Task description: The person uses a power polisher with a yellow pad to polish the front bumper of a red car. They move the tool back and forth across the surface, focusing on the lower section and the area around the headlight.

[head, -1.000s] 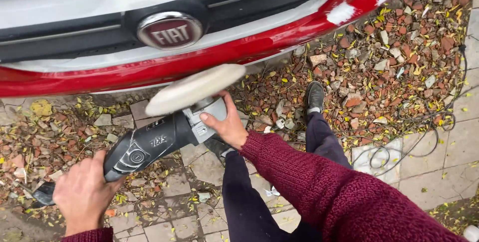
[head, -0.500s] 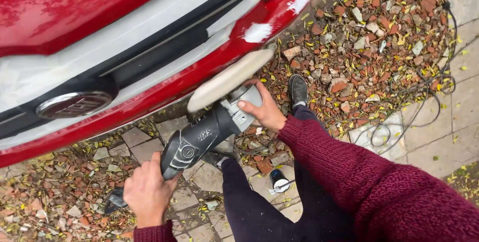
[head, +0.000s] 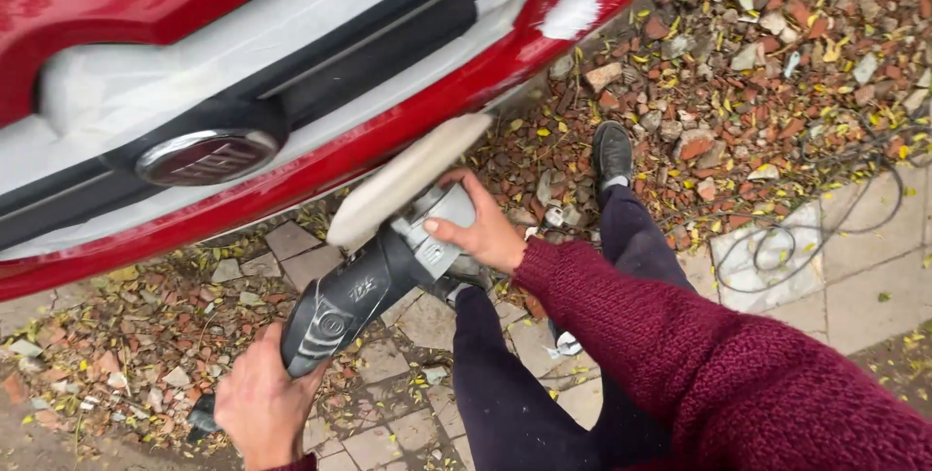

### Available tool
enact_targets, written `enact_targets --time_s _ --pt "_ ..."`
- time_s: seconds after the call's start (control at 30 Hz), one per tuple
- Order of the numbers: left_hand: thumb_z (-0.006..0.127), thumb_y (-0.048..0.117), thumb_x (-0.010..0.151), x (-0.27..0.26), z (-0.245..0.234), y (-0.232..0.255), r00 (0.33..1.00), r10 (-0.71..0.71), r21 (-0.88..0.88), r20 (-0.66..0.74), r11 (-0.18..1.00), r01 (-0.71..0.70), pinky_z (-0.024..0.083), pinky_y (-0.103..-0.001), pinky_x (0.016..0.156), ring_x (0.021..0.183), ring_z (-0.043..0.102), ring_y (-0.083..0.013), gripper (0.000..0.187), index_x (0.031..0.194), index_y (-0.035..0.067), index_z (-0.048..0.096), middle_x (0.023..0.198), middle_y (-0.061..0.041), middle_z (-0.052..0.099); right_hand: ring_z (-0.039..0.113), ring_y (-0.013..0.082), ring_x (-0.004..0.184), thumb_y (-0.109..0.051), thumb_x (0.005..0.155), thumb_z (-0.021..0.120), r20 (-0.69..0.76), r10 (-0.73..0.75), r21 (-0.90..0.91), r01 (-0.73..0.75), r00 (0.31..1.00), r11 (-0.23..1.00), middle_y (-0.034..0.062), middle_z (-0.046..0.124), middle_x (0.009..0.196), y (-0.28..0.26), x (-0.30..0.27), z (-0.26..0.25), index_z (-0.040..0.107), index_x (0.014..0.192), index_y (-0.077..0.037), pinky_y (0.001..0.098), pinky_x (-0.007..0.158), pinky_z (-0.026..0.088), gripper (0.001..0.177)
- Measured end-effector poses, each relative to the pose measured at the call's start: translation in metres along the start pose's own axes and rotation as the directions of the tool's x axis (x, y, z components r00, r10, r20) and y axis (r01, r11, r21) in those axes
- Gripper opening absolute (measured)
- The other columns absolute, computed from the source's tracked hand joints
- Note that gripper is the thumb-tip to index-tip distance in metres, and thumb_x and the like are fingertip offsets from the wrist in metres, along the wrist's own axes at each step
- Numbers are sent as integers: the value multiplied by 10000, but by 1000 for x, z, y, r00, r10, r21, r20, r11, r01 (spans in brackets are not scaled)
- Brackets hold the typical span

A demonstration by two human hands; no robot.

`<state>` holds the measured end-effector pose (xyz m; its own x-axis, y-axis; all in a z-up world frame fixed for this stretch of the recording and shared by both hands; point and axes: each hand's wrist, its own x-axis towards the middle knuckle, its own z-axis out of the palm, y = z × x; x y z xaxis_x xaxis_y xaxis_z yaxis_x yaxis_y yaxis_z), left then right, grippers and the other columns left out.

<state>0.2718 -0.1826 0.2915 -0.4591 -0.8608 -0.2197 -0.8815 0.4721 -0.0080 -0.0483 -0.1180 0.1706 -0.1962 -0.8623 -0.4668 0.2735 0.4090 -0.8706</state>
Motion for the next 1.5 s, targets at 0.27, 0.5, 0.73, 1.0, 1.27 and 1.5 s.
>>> enact_targets --time_s 0.27,0.5,0.73,1.0,1.27,1.5 --pt "937 443 586 -54 8 -81 992 -117 71 57 991 113 534 -417 708 742 667 -273 755 1213 102 693 822 -87 661 605 181 1125 -361 830 839 88 -16 104 6 996 995 108 621 1189 16 -3 93 458 1299 -92 347 1008 511 662" --pt "932 419 612 -24 11 -16 996 -89 -14 29 996 90 536 -418 701 752 681 -292 680 1167 114 684 826 -95 679 596 169 1087 -357 834 835 21 -25 10 25 999 1000 78 583 1161 -6 -7 30 473 1293 -95 331 961 516 641" --pt "915 391 602 28 28 84 998 3 -290 61 957 15 563 -360 663 723 718 -242 701 1187 95 669 871 -102 742 671 154 938 -354 820 824 -109 89 -111 -101 990 989 67 648 1043 -41 -7 -86 494 1240 -107 305 811 580 589" --pt "922 373 584 46 18 135 993 -4 -430 121 901 56 574 -381 657 731 732 -285 725 1206 103 666 849 -129 746 686 152 977 -381 812 816 -179 97 -171 -128 979 977 68 666 1076 -96 -12 -123 492 1206 -103 321 834 588 580" --pt "929 376 539 -3 35 60 985 -134 -374 113 912 167 577 -416 692 769 725 -320 767 1215 123 669 856 -148 739 690 189 997 -446 803 810 -120 111 -279 -141 986 950 97 694 1069 -89 -15 -39 527 1196 -98 338 880 568 597" --pt "924 398 548 -63 49 -19 946 -264 -279 187 909 309 578 -433 697 771 733 -334 795 1238 107 658 877 -157 745 724 241 1010 -486 778 823 -24 96 -263 -99 995 960 139 707 1085 -65 -10 49 518 1201 -71 377 890 586 666"
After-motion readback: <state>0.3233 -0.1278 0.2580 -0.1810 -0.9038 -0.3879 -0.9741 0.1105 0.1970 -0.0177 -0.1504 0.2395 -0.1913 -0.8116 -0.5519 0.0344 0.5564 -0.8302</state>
